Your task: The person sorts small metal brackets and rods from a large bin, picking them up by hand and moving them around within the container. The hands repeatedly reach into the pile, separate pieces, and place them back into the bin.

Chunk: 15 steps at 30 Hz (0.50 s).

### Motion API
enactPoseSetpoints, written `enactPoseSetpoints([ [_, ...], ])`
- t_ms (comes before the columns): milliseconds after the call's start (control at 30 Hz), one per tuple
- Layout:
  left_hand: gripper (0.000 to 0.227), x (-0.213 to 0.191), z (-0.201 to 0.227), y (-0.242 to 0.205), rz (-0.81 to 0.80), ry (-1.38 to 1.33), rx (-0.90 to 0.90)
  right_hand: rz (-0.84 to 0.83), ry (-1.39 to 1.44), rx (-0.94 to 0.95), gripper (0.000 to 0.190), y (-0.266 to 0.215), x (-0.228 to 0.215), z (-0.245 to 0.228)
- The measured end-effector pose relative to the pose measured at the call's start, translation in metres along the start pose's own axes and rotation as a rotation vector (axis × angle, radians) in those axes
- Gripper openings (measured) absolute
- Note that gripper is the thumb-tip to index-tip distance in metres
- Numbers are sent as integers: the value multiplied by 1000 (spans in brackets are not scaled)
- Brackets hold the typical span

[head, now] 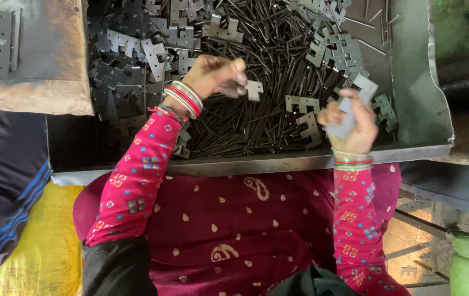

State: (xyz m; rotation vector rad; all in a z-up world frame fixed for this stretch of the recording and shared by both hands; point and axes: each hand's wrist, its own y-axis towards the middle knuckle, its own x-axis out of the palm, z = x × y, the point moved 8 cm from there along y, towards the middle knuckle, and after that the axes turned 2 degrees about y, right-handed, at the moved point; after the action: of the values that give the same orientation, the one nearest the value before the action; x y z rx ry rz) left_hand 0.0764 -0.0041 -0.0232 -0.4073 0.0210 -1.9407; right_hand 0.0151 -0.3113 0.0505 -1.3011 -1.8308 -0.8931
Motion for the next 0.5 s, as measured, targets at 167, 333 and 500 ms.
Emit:
enactPoseSetpoints([
  [167,45,-8,17,-8,255,509,447,-96,-994,100,26,24,-27,63],
  [333,39,-22,20,-11,356,700,385,-629,-2250,18,23,32,-41,160],
  [500,23,-14,20,-15,268,649,271,-699,-2413,-150,25,20,-48,165],
])
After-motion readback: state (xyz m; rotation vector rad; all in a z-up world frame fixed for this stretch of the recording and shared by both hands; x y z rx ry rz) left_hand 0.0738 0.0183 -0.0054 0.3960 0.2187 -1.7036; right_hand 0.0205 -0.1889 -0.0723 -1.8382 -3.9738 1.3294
